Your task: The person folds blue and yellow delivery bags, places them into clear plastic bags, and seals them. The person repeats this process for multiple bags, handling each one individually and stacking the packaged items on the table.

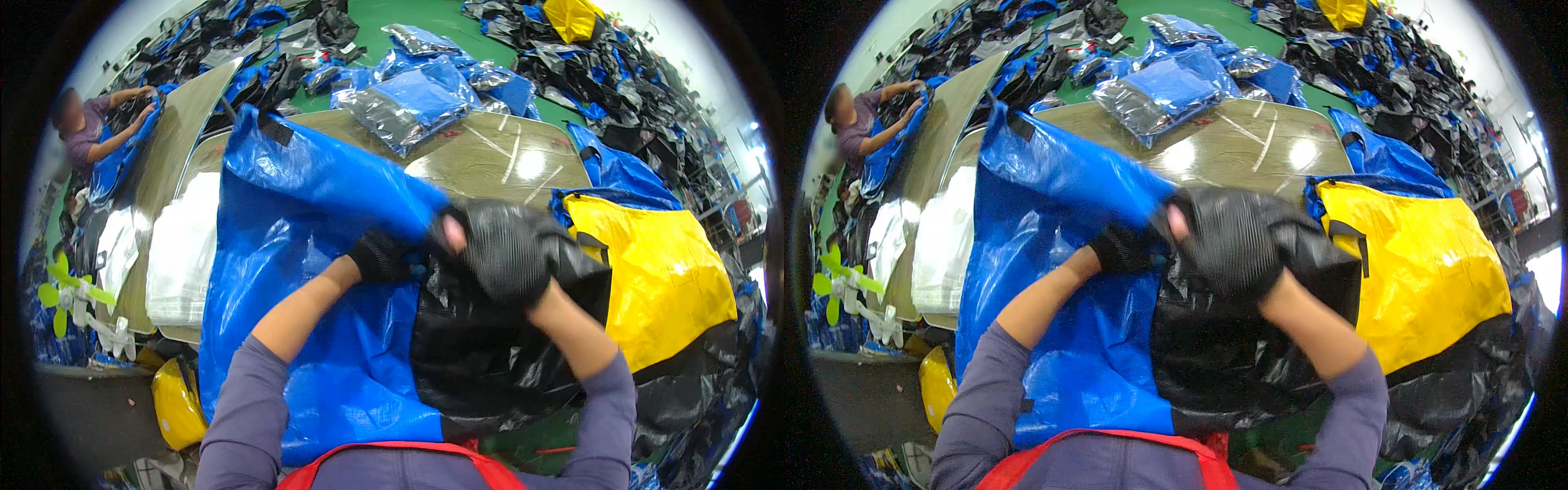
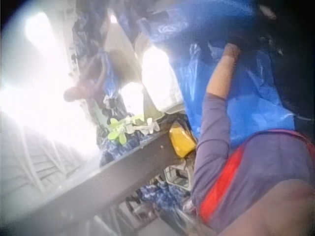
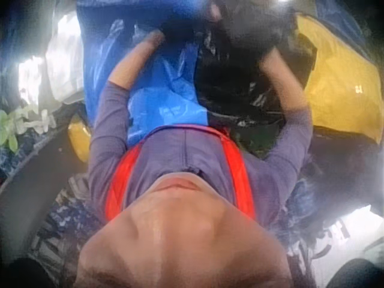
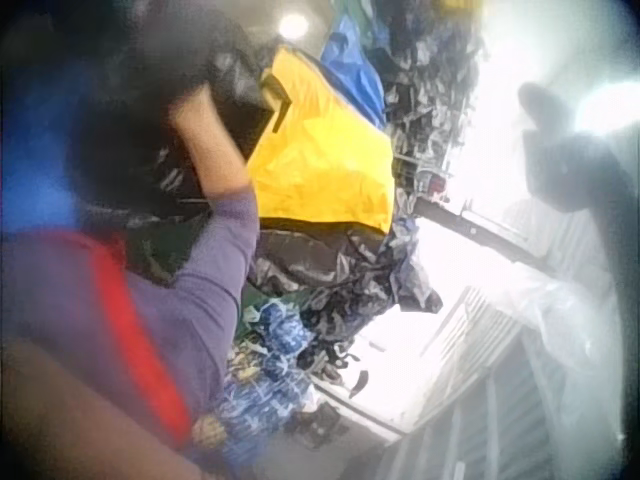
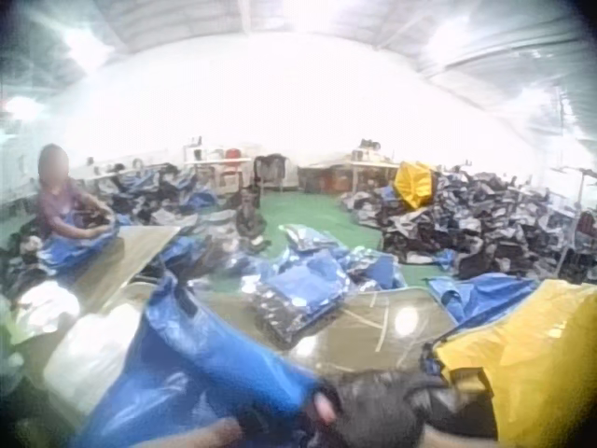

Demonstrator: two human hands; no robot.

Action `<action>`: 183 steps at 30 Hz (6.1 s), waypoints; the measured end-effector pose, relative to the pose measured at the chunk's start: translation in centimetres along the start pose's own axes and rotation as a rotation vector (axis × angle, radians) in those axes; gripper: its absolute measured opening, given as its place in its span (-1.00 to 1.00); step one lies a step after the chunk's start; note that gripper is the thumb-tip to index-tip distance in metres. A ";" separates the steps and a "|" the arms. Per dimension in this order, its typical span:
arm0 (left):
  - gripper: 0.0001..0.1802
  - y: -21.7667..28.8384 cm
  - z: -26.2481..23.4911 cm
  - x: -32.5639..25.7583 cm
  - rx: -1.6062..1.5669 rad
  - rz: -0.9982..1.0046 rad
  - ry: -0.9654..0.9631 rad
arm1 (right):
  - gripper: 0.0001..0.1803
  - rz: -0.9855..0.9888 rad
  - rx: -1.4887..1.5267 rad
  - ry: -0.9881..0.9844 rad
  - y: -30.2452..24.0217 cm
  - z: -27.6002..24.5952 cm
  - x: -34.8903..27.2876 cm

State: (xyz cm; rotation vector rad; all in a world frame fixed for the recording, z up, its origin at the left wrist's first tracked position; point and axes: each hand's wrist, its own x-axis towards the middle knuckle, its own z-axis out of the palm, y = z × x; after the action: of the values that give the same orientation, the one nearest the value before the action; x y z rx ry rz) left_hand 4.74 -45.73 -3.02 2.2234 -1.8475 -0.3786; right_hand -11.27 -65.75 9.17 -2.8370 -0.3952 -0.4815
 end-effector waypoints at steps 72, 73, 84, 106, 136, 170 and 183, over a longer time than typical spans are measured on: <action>-0.28 2.9 -0.8 -4.7 0.319 -0.169 0.030 | -0.42 0.321 0.321 -0.472 -0.2 -7.1 -11.2; -0.26 4.3 -1.4 -3.8 0.362 -0.263 0.006 | -0.50 0.162 0.187 -0.595 -2.6 -8.4 -11.6; -0.48 2.6 -1.0 -11.8 0.252 0.366 -0.066 | -0.62 0.228 0.108 -0.502 6.4 6.6 -11.3; -0.34 -2.7 5.0 -45.3 -1.167 -0.956 0.898 | -0.53 0.371 -0.010 -0.487 5.2 6.3 -11.7; -0.39 5.2 -7.2 -4.4 0.010 0.144 0.400 | -0.64 0.129 -0.197 0.222 -11.2 4.2 -17.6; -0.34 -3.0 3.4 -40.5 -0.442 -1.214 0.752 | -0.17 0.704 -0.141 -0.582 6.2 7.1 -3.7; -0.33 -0.3 -2.5 -27.7 0.382 -0.896 0.070 | -0.13 0.805 -0.342 -0.402 6.3 10.1 -5.4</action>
State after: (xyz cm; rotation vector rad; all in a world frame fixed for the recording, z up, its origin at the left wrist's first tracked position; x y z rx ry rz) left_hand 0.99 -18.38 0.71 3.1837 -0.8241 -0.0705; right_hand -11.40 -70.08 -3.22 -3.0594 0.8255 0.2071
